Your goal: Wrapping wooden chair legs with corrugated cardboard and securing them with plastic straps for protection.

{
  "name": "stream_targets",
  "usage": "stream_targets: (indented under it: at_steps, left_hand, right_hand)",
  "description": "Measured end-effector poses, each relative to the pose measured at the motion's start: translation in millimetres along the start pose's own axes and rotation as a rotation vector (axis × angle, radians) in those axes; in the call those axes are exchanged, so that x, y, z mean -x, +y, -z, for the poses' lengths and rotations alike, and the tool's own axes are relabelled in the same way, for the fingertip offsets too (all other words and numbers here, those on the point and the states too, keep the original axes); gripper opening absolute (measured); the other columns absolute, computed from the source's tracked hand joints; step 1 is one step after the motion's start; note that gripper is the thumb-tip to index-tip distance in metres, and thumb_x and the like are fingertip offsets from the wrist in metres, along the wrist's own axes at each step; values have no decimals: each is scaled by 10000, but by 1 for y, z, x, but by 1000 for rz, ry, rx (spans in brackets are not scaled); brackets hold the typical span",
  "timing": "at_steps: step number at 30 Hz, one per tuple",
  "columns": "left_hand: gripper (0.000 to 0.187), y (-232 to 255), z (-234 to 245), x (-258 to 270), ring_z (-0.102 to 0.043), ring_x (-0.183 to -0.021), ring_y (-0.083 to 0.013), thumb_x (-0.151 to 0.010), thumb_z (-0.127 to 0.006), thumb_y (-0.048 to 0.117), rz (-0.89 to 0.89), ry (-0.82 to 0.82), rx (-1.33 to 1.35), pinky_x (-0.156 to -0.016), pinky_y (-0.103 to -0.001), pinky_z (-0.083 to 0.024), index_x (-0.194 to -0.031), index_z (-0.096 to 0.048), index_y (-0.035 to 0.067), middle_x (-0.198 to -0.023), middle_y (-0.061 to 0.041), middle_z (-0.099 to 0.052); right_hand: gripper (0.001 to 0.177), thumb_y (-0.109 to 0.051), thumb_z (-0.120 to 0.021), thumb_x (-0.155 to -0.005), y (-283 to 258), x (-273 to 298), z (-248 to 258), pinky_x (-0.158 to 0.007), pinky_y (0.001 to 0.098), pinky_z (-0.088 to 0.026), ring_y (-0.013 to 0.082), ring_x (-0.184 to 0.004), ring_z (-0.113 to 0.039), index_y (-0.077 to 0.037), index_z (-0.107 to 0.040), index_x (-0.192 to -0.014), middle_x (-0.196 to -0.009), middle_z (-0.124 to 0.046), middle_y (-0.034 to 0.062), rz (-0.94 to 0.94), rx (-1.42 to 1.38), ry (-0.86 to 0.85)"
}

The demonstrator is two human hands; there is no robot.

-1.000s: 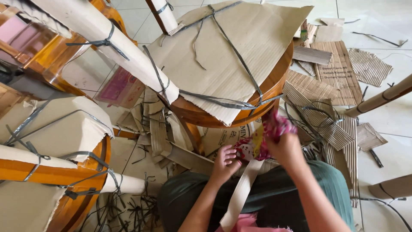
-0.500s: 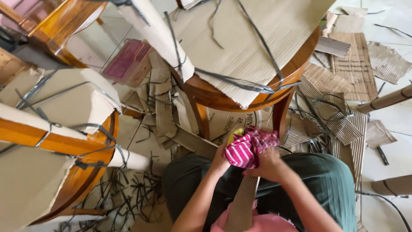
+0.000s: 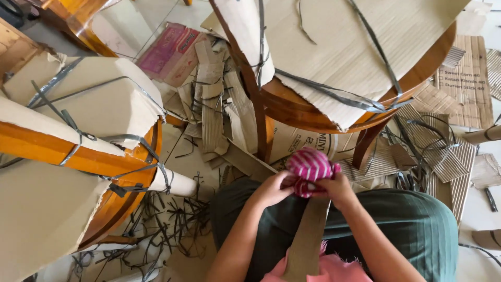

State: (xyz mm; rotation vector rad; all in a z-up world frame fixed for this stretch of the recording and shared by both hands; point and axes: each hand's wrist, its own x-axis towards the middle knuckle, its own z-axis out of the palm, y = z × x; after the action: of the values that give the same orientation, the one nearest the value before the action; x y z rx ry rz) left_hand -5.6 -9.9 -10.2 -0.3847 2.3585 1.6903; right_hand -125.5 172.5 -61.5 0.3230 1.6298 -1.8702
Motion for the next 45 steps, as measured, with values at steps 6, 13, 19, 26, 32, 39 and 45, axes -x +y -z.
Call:
stream_targets:
  at_steps: [6, 13, 19, 26, 32, 39, 45]
  left_hand:
    - [545, -42, -7, -43, -599, -1266, -416, -938, -688, 190, 5, -21, 105, -1065, -532, -495, -1450, -524, 104, -1361, -244, -620]
    - [578, -56, -6, -55, -601, -1296, -320, -931, -629, 353, 117, -110, 25, -1068, -463, -503, -1463, -532, 148, -1360, -166, -653]
    - [497, -38, -9, -54, -664, -1223, -256, -926, -650, 334, 190, -193, -225, -1040, -404, -541, -1375, -598, 129, -1263, -135, -715]
    - [396, -57, -11, -56, -677, -1183, -313, -942, -593, 171, -17, 3, -67, -1058, -440, -522, -1333, -656, 166, -1201, -121, -747]
    - [467, -31, -9, -9, -569, -1297, -433, -951, -545, -22, -164, 70, 207, -1125, -539, -439, -1412, -579, 41, -1319, -283, -649]
    - [491, -41, -43, -3, -637, -1257, -340, -933, -705, 239, -248, 124, -2, -1090, -538, -451, -1401, -594, 141, -1325, -155, -687]
    - [742, -25, -75, 23, -558, -1307, -434, -913, -758, 169, -533, 346, 191, -1084, -589, -432, -1537, -376, 45, -1404, -267, -574]
  right_hand:
    - [286, 17, -715, -810, -37, -75, 3, -570, 637, -562, 474, -664, -672, 39, -615, -1076, -842, -640, 249, 208, 154, 88]
    - [238, -278, -753, -874, -32, -121, 22, -621, 535, -472, 355, -669, -638, -73, -679, -971, -743, -640, 156, 420, 622, 116]
    - [682, 107, -557, -616, 13, -38, 104, -1020, 596, -489, 502, -1158, -617, -5, -691, -1276, -1191, -679, 259, 1053, 1020, -221]
    - [475, -28, -804, -585, 44, -30, 107, -1029, 622, -381, 390, -1229, -577, -215, -810, -1022, -1276, -670, 83, 923, 995, -447]
    - [369, -87, -815, -790, 36, -65, 126, -1027, 460, -473, 262, -1080, -677, -81, -769, -1157, -1123, -748, 132, 713, 510, -214]
    - [288, -251, -857, -911, 34, -42, 110, -794, 343, -553, 119, -787, -676, -24, -764, -1063, -862, -762, 82, 503, 318, -59]
    - [361, -373, -878, -867, 25, 14, 77, -684, 281, -517, 112, -679, -614, -27, -776, -888, -692, -704, 47, 455, 253, -77]
